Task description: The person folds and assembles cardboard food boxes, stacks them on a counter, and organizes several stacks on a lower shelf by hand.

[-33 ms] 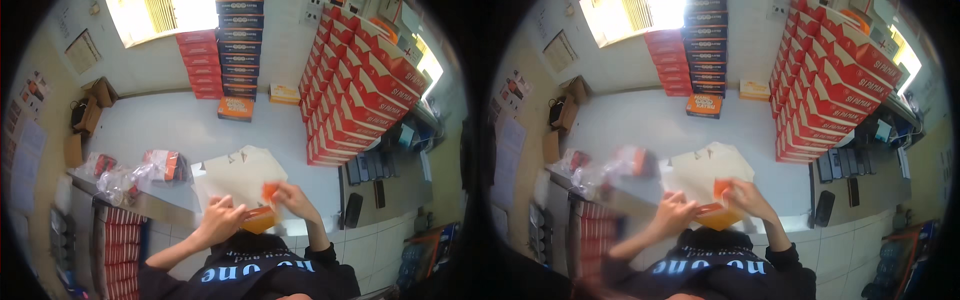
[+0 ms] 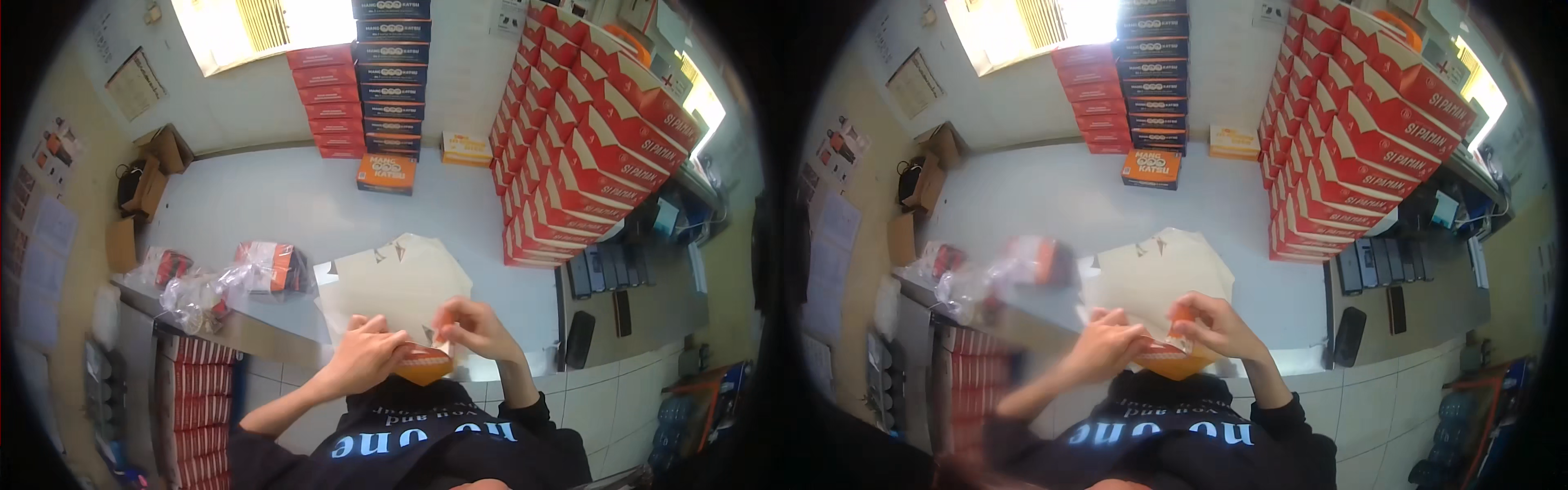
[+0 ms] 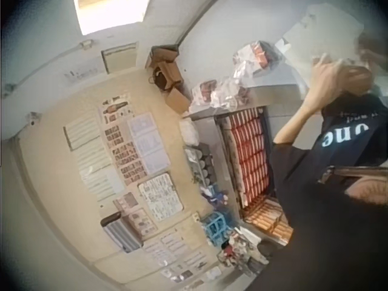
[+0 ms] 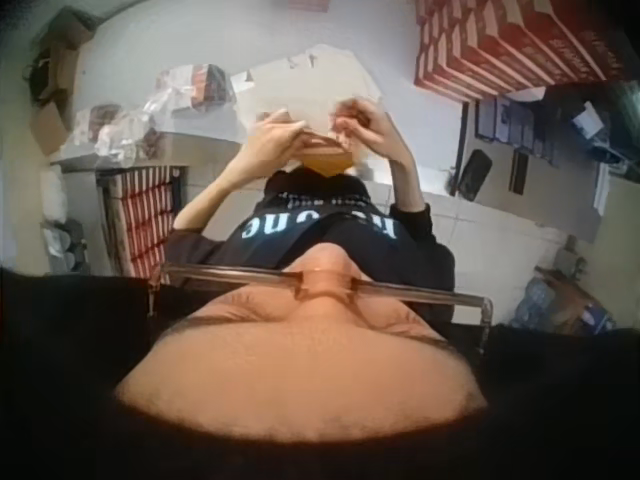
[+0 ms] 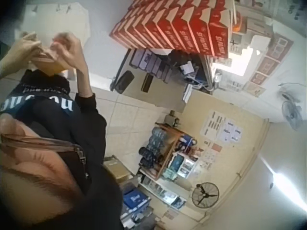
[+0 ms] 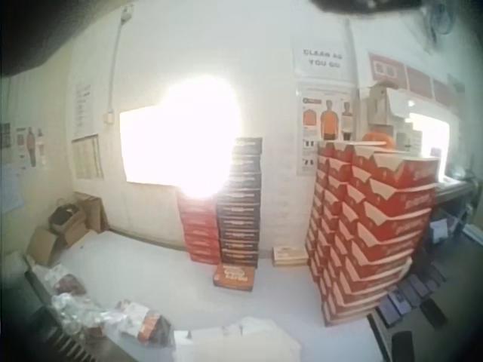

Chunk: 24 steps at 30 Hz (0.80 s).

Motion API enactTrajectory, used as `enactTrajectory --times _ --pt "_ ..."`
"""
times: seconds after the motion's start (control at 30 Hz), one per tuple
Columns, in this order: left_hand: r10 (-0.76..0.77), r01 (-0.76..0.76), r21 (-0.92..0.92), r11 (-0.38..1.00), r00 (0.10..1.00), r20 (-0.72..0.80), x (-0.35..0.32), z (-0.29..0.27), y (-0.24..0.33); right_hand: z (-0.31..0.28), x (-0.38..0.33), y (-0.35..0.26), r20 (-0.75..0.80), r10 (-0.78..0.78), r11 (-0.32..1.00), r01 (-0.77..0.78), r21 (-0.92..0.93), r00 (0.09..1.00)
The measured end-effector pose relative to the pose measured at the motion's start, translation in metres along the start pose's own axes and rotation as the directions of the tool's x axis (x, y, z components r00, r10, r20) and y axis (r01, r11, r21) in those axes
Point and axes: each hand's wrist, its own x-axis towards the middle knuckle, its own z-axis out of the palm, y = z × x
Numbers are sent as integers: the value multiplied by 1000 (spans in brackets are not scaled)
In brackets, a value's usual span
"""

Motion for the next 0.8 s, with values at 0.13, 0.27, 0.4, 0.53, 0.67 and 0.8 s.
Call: enactTrajectory --times 0.13,0.27,0.4,0.53,0.67,0.8 --pt "-100 398 -682 613 896 433 12 -16 13 -18 1 -12 92 -523 827 477 298 848" --pt "-233 354 -701 619 935 267 23 -6 14 -2 19 -34 309 -428 445 495 -747 850" --pt "-64 218 -854 472 975 213 41 -16 21 -5 27 -48 355 -560 415 624 -662 749" --pt "-508 220 -884 412 861 -23 41 -2 8 -6 0 -19 -88 -707 516 425 -744 702" --pt "-655 -10 -962 273 730 -194 54 9 19 45 7 -7 -481 -556 687 50 -725 678" --pt "-645 -108 -847 520 601 -472 48 4 29 -3 2 -11 -535 9 984 -102 -144 845"
